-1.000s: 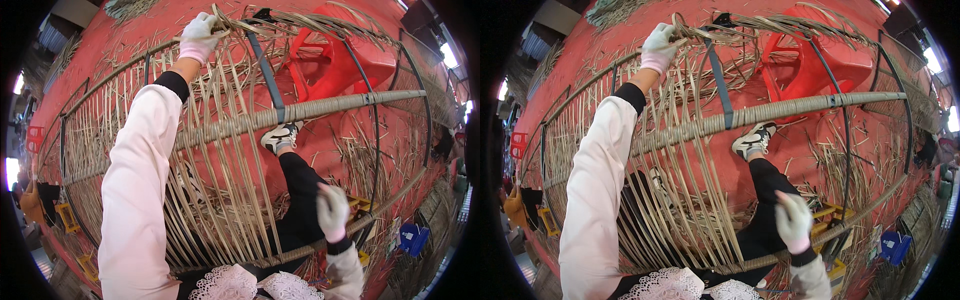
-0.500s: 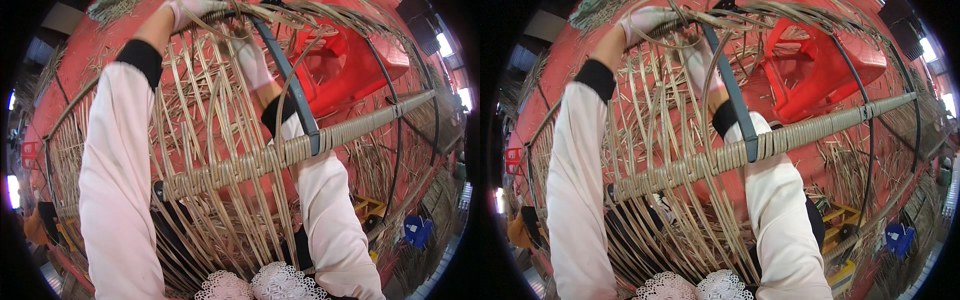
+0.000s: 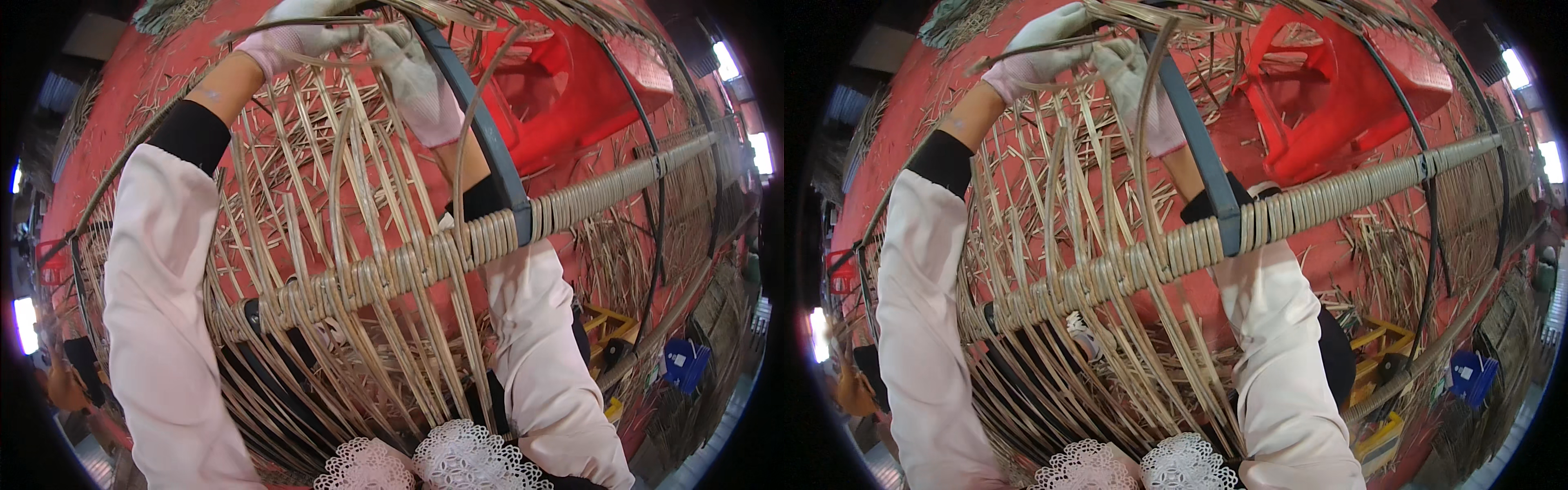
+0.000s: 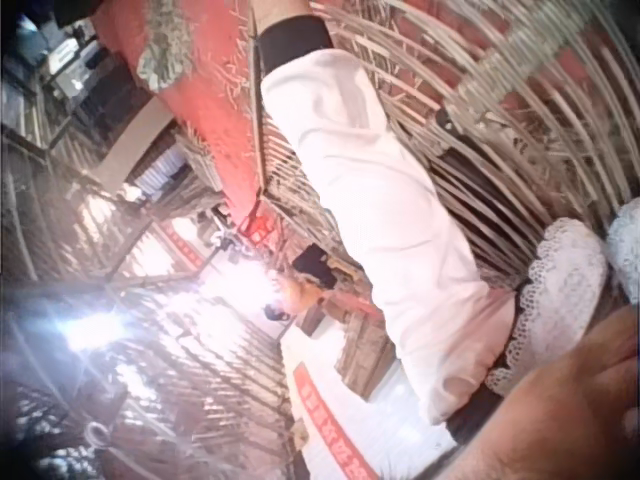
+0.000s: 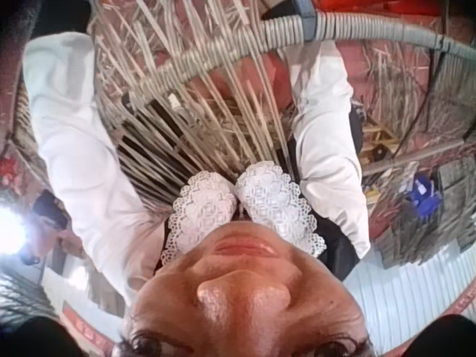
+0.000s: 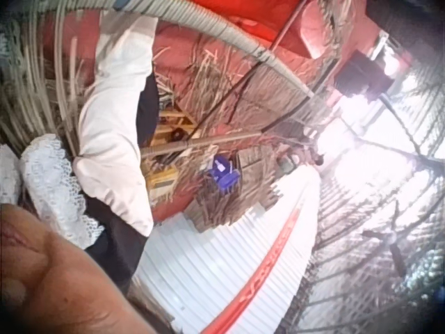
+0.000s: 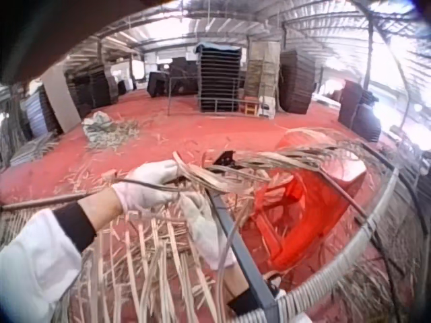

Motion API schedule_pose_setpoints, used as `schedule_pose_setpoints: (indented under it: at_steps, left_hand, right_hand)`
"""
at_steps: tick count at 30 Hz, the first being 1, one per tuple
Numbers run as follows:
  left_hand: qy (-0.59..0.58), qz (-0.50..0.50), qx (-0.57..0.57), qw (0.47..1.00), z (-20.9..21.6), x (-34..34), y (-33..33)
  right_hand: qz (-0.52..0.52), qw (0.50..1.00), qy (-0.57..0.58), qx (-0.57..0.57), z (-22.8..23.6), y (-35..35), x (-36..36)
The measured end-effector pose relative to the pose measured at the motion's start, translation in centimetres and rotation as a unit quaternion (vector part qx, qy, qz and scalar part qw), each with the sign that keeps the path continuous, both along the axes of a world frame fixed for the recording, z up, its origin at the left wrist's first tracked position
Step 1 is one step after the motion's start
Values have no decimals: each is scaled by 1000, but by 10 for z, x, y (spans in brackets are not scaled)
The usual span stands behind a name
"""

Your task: The person sits on the floor and weaves thin bamboo strips around a metal frame to form a basket. They repeatedly thread strips through the frame, pull them tight, and use a staple gun to secure the ends.

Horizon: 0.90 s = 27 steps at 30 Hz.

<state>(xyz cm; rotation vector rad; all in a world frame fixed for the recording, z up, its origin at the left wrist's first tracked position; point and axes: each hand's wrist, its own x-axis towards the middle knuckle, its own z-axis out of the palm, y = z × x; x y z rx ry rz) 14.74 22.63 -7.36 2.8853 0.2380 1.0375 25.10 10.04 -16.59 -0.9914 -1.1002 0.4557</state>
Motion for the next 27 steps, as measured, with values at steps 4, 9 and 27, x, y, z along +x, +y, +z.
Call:
schedule_pose_setpoints:
  at_steps: [4, 9, 27]
  left_hand:
    - [104, -18, -16, 994, -18, -10, 45]
    - [81, 21, -171, 982, -51, -2, 89]
    - [98, 48, -252, 962, -58, 10, 93]
  right_hand:
    - [-32, 998, 13, -61, -14, -1, -11]
    - [-86, 992, -35, -86, -59, 6, -10]
    - [-61, 991, 23, -119, -99, 11, -9]
